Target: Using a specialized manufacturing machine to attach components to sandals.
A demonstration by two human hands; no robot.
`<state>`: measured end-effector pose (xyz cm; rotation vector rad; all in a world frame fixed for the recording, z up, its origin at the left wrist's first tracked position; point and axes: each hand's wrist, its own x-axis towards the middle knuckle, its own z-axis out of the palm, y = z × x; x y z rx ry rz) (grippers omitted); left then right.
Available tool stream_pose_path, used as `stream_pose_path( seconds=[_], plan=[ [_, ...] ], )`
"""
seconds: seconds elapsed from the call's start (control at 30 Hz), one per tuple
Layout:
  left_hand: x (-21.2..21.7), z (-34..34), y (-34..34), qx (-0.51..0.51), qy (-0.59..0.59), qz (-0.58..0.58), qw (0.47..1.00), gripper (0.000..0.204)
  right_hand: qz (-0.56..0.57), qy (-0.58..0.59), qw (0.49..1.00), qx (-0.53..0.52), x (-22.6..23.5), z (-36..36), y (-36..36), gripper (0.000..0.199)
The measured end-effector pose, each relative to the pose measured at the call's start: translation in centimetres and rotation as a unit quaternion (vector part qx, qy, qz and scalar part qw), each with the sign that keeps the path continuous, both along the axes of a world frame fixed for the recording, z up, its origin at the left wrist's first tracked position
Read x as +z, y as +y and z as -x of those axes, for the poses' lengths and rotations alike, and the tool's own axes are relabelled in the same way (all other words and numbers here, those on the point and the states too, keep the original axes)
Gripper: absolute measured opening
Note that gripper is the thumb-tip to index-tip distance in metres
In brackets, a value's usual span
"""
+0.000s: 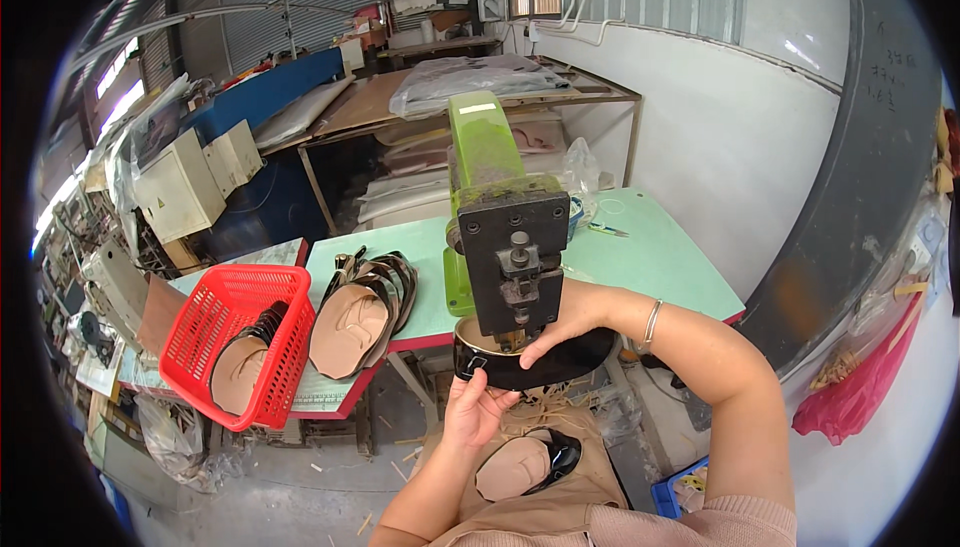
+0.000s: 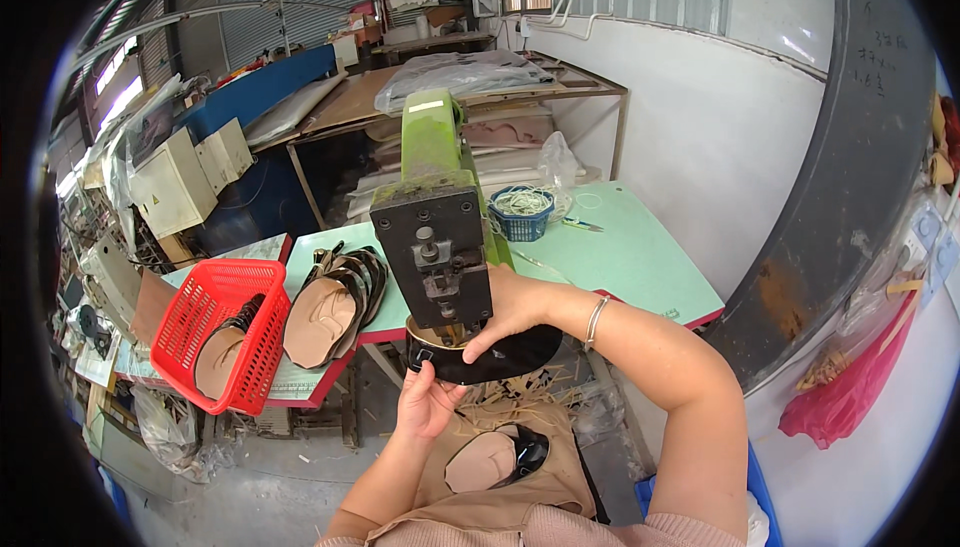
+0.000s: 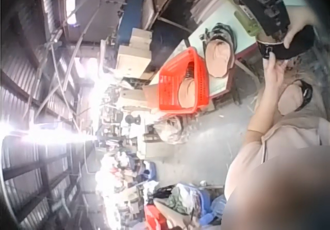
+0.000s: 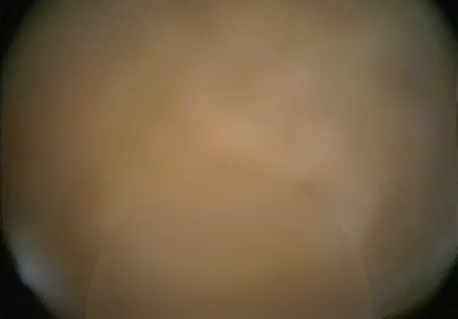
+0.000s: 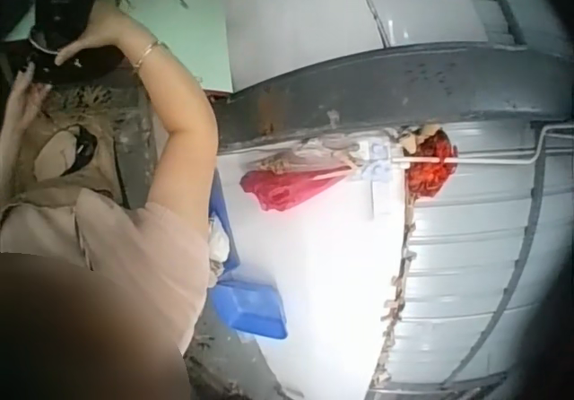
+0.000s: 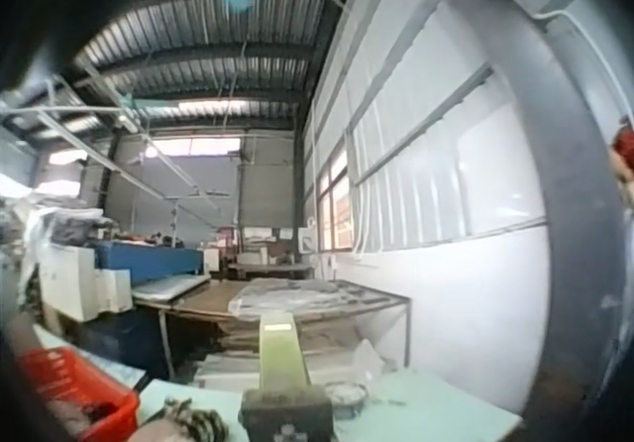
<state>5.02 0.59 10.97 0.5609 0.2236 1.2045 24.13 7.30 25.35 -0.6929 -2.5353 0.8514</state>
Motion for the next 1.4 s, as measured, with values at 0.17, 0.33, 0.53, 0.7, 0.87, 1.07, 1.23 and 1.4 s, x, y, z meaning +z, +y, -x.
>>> stream_pose_path(
  seconds=[0.17,0.33,0.53,0.7,0.87,1.07,1.23,1.4],
  plan=[
    [0.5,-1.1,-1.1,0.079,0.067,-0.071,0.992,0.030,-0.045,0.029,0.998,0.013,0.0,0.5,-0.4,0.062],
    [1.7,-2.7,-1.5,0.080,0.098,-0.003,0.992,0.023,0.020,0.037,0.999,0.017,0.8,0.0,-0.5,0.067],
    [1.6,-2.4,-1.2,0.108,0.084,0.015,0.991,0.028,0.074,-0.098,0.992,-0.013,2.3,-0.7,1.0,0.057],
    [2.0,-1.9,-0.9,0.123,0.066,0.021,0.990,0.023,0.081,-0.102,0.991,-0.017,3.4,0.0,0.4,0.054],
    [1.7,-1.4,-0.8,0.112,0.039,-0.028,0.993,0.030,-0.020,-0.090,0.996,-0.006,2.5,-0.2,0.4,0.053],
    [1.7,-2.4,-0.7,0.140,0.063,-0.031,0.988,0.036,-0.007,-0.053,0.997,-0.046,1.5,-0.4,-0.1,0.049],
    [2.8,-2.4,-0.2,0.141,0.023,-0.041,0.989,0.031,0.181,0.057,0.979,-0.072,-1.2,-1.7,0.2,0.045],
    [2.1,-0.7,1.1,0.120,0.066,-0.087,0.987,0.039,0.236,0.254,0.932,-0.100,-5.2,-1.6,-1.7,0.040]
  ],
)
